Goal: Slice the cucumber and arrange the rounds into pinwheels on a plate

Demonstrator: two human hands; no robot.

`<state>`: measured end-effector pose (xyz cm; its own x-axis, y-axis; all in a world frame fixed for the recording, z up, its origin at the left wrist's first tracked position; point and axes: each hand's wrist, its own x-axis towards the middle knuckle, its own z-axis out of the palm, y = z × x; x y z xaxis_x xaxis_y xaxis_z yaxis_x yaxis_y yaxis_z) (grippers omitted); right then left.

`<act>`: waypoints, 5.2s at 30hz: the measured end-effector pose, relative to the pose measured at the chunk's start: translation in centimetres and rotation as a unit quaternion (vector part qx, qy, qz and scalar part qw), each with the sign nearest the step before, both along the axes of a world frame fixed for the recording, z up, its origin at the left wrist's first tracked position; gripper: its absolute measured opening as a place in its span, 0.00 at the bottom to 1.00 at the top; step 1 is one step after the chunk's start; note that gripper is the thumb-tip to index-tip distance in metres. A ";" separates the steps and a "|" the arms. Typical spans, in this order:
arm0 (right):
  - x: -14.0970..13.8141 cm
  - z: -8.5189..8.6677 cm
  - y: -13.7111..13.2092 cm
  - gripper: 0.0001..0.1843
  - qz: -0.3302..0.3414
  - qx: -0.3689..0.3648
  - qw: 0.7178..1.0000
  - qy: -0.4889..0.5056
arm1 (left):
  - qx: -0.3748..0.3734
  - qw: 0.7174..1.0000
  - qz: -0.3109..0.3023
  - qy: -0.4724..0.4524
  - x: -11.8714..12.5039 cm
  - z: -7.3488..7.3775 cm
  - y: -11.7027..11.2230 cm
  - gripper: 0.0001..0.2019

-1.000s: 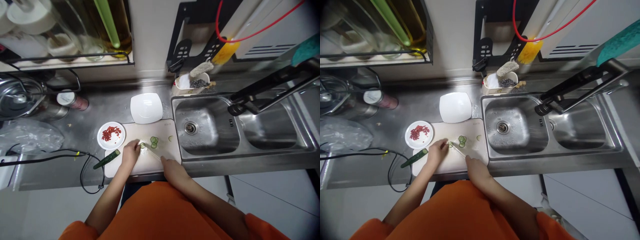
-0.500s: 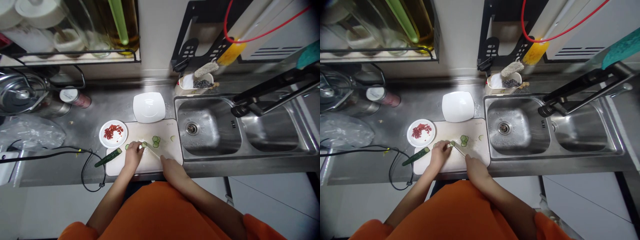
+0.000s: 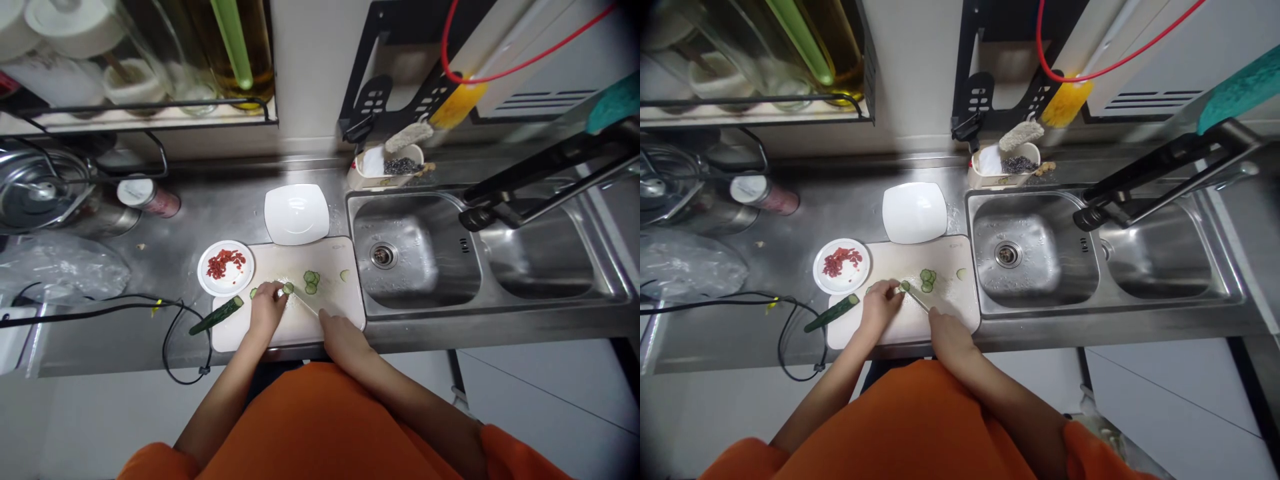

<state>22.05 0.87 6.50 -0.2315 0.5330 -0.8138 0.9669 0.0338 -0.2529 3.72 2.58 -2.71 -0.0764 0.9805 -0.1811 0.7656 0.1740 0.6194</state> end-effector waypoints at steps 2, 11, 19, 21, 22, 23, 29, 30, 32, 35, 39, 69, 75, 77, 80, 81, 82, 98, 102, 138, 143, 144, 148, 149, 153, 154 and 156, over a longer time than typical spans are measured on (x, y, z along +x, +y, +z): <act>0.4 0.1 -0.3 0.20 0.001 -0.003 1.000 -0.004 | -0.009 1.000 0.004 0.000 0.0 0.2 0.2 0.07; 2.4 0.9 -1.1 0.20 -0.012 -0.018 0.999 -0.031 | -0.066 0.997 0.006 -0.025 0.4 1.4 0.9 0.04; 2.4 0.7 -0.9 0.21 -0.002 -0.026 0.999 -0.034 | -0.082 0.988 0.054 0.117 -3.7 3.7 0.0 0.09; 2.5 0.6 -0.9 0.21 -0.003 -0.024 0.999 -0.032 | -0.091 0.981 0.059 0.163 -4.5 4.2 -0.2 0.09; 2.6 0.5 -0.9 0.21 -0.003 -0.024 0.999 -0.031 | -0.095 0.976 0.059 0.185 -4.7 4.3 -0.2 0.09; 2.6 0.5 -0.9 0.21 -0.001 -0.023 0.999 -0.029 | -0.101 0.972 0.058 0.206 -4.8 4.5 -0.2 0.10; 2.5 0.6 -0.7 0.21 0.003 -0.020 0.999 -0.028 | -0.116 0.959 0.042 0.255 -4.5 4.5 -0.6 0.11; 2.5 0.7 -0.7 0.21 0.004 -0.022 0.999 -0.028 | -0.103 0.962 0.038 0.251 -4.5 4.4 -0.7 0.11; 2.5 0.7 -0.7 0.20 0.005 -0.023 0.999 -0.027 | -0.068 0.971 0.027 0.229 -4.3 4.2 -0.8 0.11; 2.6 0.6 -0.8 0.20 -0.001 -0.021 0.999 -0.025 | -0.021 0.989 -0.004 0.149 -3.3 3.7 0.0 0.11; 2.6 0.4 -0.8 0.20 -0.006 -0.018 1.000 -0.020 | -0.014 0.995 -0.096 0.015 0.0 2.6 2.8 0.11; 2.4 0.5 -1.2 0.21 -0.014 -0.003 1.000 -0.022 | -0.093 0.981 -0.169 -0.002 4.4 1.1 6.9 0.10; 2.4 0.3 -1.4 0.22 -0.016 0.000 1.000 -0.021 | -0.086 0.981 -0.173 -0.023 4.6 1.5 6.6 0.07; 2.4 0.3 -1.4 0.22 -0.017 0.003 1.000 -0.020 | -0.094 0.981 -0.165 -0.042 4.5 1.6 6.4 0.06; 2.4 0.4 -1.3 0.21 -0.017 -0.002 1.000 -0.021 | -0.103 0.982 -0.139 -0.072 3.8 1.9 6.1 0.03; 2.4 0.5 -1.3 0.21 -0.018 -0.006 1.000 -0.023 | -0.105 0.983 -0.128 -0.076 3.3 2.1 6.1 0.03; 2.4 0.5 -1.3 0.21 -0.020 -0.009 0.999 -0.024 | -0.109 0.984 -0.117 -0.078 2.8 2.2 6.0 0.04; 2.3 0.1 -1.2 0.23 -0.009 0.001 1.000 -0.012 | 0.004 0.993 -0.114 0.024 -0.9 0.7 2.2 0.13; 1.3 0.3 -0.8 0.24 -0.009 0.012 1.000 -0.010 | 0.013 0.996 -0.074 0.039 -0.5 0.1 1.3 0.11; -0.9 -0.5 0.0 0.19 -0.019 0.031 0.999 0.003 | -0.010 0.999 -0.026 0.017 0.0 0.0 1.4 0.08; 0.2 0.4 -0.4 0.21 -0.019 -0.008 1.000 -0.008 | -0.017 0.999 -0.030 0.022 0.0 0.4 1.9 0.06; 0.5 0.6 -0.4 0.21 -0.021 -0.016 1.000 -0.012 | -0.018 0.999 -0.032 0.022 0.0 0.6 2.0 0.06; 1.4 0.9 -0.7 0.19 -0.027 -0.026 0.999 -0.021 | -0.037 0.999 -0.030 0.009 0.4 1.2 2.4 0.02; 1.5 0.9 -0.8 0.19 -0.026 -0.024 0.999 -0.021 | -0.047 0.999 -0.027 0.002 0.5 1.4 2.5 0.02; 1.7 0.7 -0.9 0.21 -0.020 -0.019 0.999 -0.016 | -0.081 0.996 0.001 -0.033 0.4 2.0 2.4 0.05; 1.7 0.6 -1.0 0.21 -0.020 -0.018 1.000 -0.016 | -0.081 0.996 0.010 -0.033 0.1 2.2 2.2 0.05; 1.8 0.5 -1.0 0.20 -0.020 -0.014 1.000 -0.016 | -0.074 0.997 0.023 -0.012 -0.9 2.5 1.7 0.06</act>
<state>23.85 -0.15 6.98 -0.1839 0.5175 -0.8357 0.9751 -0.0113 -0.2216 2.82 4.28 -0.18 -0.1150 0.9383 -0.3261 0.7395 0.3001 0.6025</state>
